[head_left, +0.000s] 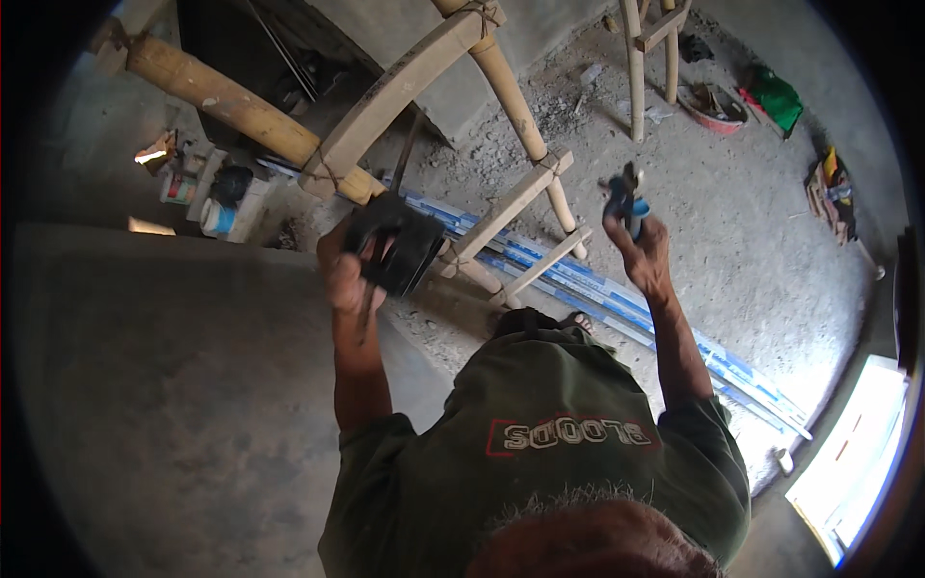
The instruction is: The person manipulates wires inside a black electrical box using a small screwdriver and pliers while standing on a ladder.
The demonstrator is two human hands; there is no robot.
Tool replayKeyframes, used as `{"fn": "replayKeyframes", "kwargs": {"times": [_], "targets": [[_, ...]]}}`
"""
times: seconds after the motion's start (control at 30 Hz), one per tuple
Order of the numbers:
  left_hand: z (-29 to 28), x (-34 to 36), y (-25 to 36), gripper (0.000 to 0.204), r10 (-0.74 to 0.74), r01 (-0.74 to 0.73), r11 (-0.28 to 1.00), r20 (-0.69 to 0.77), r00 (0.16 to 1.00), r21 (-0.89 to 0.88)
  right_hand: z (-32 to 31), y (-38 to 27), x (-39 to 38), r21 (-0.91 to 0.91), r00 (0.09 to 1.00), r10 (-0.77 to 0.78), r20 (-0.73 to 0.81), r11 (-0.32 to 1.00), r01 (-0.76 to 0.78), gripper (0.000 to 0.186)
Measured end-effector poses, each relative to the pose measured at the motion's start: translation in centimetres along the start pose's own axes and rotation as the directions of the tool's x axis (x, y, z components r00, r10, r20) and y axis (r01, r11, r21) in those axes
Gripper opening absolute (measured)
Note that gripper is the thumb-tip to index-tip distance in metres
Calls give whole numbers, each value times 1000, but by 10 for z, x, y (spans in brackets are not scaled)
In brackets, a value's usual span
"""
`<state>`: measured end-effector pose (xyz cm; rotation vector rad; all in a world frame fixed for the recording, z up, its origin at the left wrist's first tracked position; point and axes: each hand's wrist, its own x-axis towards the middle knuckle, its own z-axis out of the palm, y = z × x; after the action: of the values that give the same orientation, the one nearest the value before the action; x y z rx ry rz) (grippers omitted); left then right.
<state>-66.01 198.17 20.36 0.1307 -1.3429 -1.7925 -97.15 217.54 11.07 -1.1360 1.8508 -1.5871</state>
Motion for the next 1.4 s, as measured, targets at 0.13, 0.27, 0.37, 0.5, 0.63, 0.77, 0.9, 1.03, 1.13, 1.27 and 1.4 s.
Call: {"fn": "replayKeyframes", "kwargs": {"times": [0.13, 0.27, 0.37, 0.5, 0.63, 0.77, 0.9, 1.03, 1.13, 1.27, 1.4], "targets": [[-37, -60, 15, 88, -51, 63, 997, -202, 978, 54, 14, -45, 91, -269, 756, -612, -233, 787, 555, 27], [-25, -91, 29, 106, -48, 145, 951, -334, 941, 272, 26, -64, 178, -263, 757, -650, -73, 745, 614, 30], [-69, -146, 37, 88, -95, 126, 970, -151, 984, 209, 42, -101, 231, -123, 838, -545, 32, 829, 545, 35], [-53, -158, 47, 80, -39, 85, 966, -186, 982, 246, 91, -130, 307, 59, 848, -527, 57, 849, 525, 30], [-56, -161, 50, 68, 23, 6, 983, -152, 988, 186, 125, -104, 356, -135, 937, -345, 49, 928, 348, 34], [-46, -157, 45, 54, 105, -82, 989, -196, 975, 123, 147, -53, 390, -913, 479, -823, 305, -111, 392, 34], [-66, -158, 41, 59, -8, 34, 982, -139, 990, 183, 137, -89, 366, -638, 978, -209, -10, 754, 155, 40], [-52, -146, 34, 70, 92, -71, 989, -166, 982, 128, 129, -47, 376, -723, 717, -695, 54, 468, 508, 39], [-48, -127, 38, 70, 99, -59, 972, -167, 981, 228, 118, -74, 333, -730, 459, -888, -9, 320, 604, 39], [2, -65, 44, 95, -40, 127, 974, -410, 911, 185, 125, -95, 185, -163, 966, -234, 111, 954, 250, 61], [15, -10, 15, 56, 9, -3, 998, -94, 996, 70, 144, -96, 93, 453, 768, 70, 637, 771, -447, 73]]}}
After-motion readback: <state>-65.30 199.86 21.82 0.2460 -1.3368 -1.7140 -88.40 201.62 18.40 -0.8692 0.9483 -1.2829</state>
